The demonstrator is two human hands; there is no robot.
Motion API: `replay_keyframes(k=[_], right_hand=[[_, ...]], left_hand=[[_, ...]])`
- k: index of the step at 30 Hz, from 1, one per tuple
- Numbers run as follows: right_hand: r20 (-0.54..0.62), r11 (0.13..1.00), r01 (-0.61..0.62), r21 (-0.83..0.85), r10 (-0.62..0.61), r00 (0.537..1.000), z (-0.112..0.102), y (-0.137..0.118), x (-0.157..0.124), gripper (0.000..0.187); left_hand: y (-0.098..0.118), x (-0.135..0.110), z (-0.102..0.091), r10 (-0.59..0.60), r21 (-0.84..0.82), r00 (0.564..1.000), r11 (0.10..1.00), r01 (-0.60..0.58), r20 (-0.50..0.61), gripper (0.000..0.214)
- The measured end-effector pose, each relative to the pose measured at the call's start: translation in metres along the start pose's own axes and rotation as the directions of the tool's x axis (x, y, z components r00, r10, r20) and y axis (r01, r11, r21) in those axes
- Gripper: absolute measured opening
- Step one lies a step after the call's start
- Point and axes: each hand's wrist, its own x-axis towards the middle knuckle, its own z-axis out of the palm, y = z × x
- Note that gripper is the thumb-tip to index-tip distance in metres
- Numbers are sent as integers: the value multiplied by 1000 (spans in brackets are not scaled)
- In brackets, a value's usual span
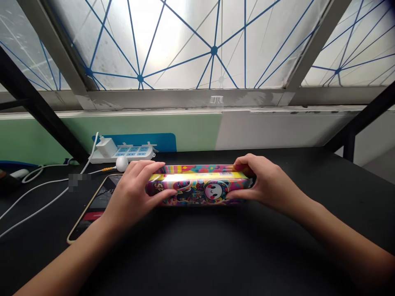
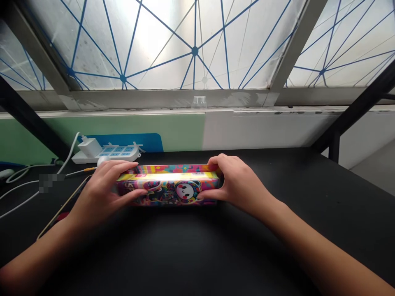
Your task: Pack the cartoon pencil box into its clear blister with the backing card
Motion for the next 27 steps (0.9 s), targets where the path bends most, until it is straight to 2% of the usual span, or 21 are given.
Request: replay_keyframes(k=[2,5,8,12,14,17,21,27], right_hand=[[-55,987,133,-88,-138,989,2,-4,-2,43],[-24,932,302,-202,-313,949,11,-9,-6,22],[90,906,334,-260,-321,943,21,-17,-10,12],[238,909,313,-276,-251,938,30,-26,-14,28],[260,913,317,-258,-250,933,33,-27,-14,40],[263,930,306,-205,-248,932,34,-24,-13,47],[310,953,282,-109,-237,921,32,-18,-11,54],[354,963,250,-104,-199,914,38,-19,-13,77]], left_hand=[[3,0,-2,75,61,997,995,-74,-21,44],[8,-2,-2,138,115,988,983,-145,70,30],[9,-4,-2,136,142,972,976,-164,191,29],[10,-4,-6,106,174,946,971,-165,305,26],[12,-3,-6,94,155,934,976,-155,343,25],[14,-1,-4,69,87,922,990,-111,382,42],[11,-4,4,-27,21,884,1000,19,467,71],[5,-7,14,-190,54,796,979,195,575,80]])
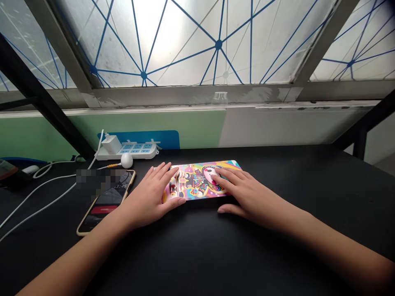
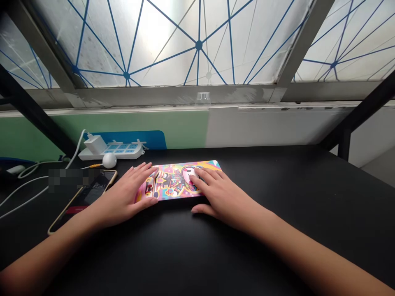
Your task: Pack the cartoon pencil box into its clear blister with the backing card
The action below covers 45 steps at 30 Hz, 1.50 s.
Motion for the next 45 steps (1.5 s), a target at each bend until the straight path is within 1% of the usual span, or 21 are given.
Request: replay_keyframes(k=[4,7,10,13,15,19,22,25,31,33,35,40,45], right_hand=[[0,999,37,5,-37,999,5,-6,3,83],[-8,999,47,-22,-47,999,9,-12,8,85],[-13,997,60,-53,-61,998,14,-21,15,85],[-21,995,71,-67,-72,997,17,-31,25,86],[-6,994,84,-63,-85,996,16,-37,34,86],[49,990,137,-16,-136,989,9,-49,53,88],[51,981,188,36,-190,980,7,-57,65,90],[35,972,225,61,-228,973,9,-60,73,87],[1,969,234,85,-235,972,14,-57,74,86],[11,968,234,91,-236,972,12,-55,74,88],[45,969,228,98,-233,971,9,-54,75,90],[134,969,194,149,-215,967,1,-49,73,95],[174,972,145,187,-178,968,-1,-30,56,94]], left_hand=[[-1,1,2,-32,2,999,999,32,-7,82],[-2,1,2,-11,-10,1000,1000,11,-21,81],[-2,2,0,22,-27,998,999,-23,-57,80],[-3,2,-1,55,-46,993,997,-61,-107,77],[-3,2,-1,69,-51,990,996,-75,-121,77],[-5,1,-2,75,-60,992,995,-81,-102,78],[-8,0,-5,78,-95,995,992,-83,-59,82],[-11,0,-8,111,-136,993,984,-117,-49,86],[-12,-1,-6,90,-132,993,986,-99,-75,90],[-13,-2,-5,86,-115,993,989,-95,-82,90],[-13,-2,-4,75,-97,994,992,-82,-75,90],[-13,-1,-5,27,-62,999,998,-28,-24,94],[-8,0,-5,-79,-50,993,995,84,92,104]])
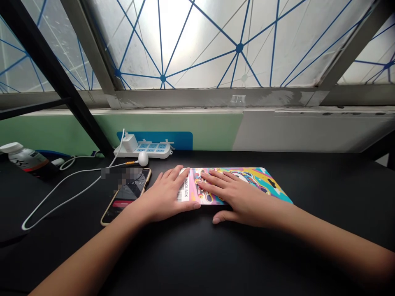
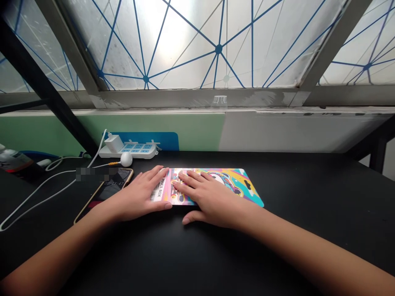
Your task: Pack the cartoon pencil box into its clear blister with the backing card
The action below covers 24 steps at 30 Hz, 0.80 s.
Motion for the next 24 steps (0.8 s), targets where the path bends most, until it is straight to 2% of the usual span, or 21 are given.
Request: replay_keyframes(k=[6,10,13,15,17,20,24], right_hand=[[2,999,-22,-23,22,1000,2,7,-13,92],[-33,997,-38,-61,36,999,10,2,-9,91],[-74,993,-62,-99,55,996,17,-2,-6,86],[-84,990,-75,-116,65,994,20,-5,-4,83],[-81,989,-76,-127,66,994,21,-6,-3,82],[-85,988,-73,-137,61,995,21,-5,-3,82],[-84,987,-73,-143,62,995,21,-4,-3,83]], left_hand=[[10,-1,-1,14,19,1000,1000,-14,3,99],[10,-1,1,8,-55,1000,998,-7,25,101],[8,1,3,-111,-91,991,990,104,-78,89],[7,2,4,-222,-83,961,974,211,-167,75],[4,3,4,-277,-154,943,956,250,-183,60],[-1,5,5,-287,-338,948,913,228,-136,44],[-8,8,7,-285,-481,950,855,193,-126,35]])
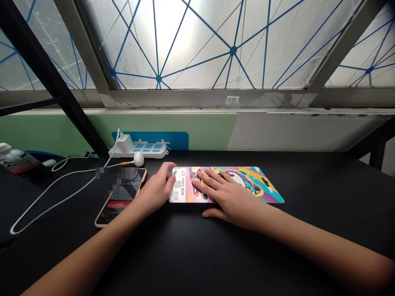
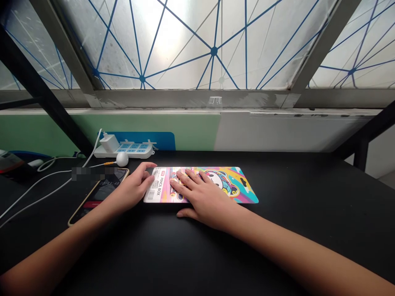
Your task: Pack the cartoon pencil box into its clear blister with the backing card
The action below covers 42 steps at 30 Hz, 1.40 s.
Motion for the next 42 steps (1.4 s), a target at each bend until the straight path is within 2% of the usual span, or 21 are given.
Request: replay_keyframes(k=[8,15,20,24,26,28,31,33,35,37,39,42], right_hand=[[49,998,-21,60,18,999,-3,8,-6,80],[78,992,-81,99,73,994,-9,38,-46,78],[117,983,-160,85,150,982,-15,57,-80,69],[93,986,-158,44,154,984,-11,67,-94,90],[80,987,-157,24,155,985,-9,68,-96,92],[53,987,-162,15,161,986,-8,66,-94,85],[12,989,-146,21,146,989,-9,54,-86,77],[6,993,-118,31,118,993,-9,45,-78,83],[7,995,-94,41,94,996,-6,38,-70,92],[-11,995,-89,49,89,996,-1,35,-63,96],[-37,994,-94,51,96,995,5,36,-60,93],[-39,993,-104,56,107,994,8,41,-61,83]], left_hand=[[1,3,-10,-14,-165,999,986,22,48,41],[-6,3,-14,-24,-183,994,982,43,105,43],[-1,0,-27,23,36,996,999,-26,87,53],[1,1,-45,-22,273,995,962,-5,97,67],[-2,3,-52,-71,393,991,920,21,114,63],[-5,5,-55,-71,507,992,862,8,106,52],[0,7,-42,21,604,999,796,-39,37,49],[11,7,-23,108,610,993,784,-113,45,53],[24,6,-3,192,586,975,780,-220,110,58],[34,6,13,242,506,943,798,-328,230,65],[39,8,21,240,460,925,813,-357,293,66],[37,13,21,220,421,919,837,-350,329,68]])
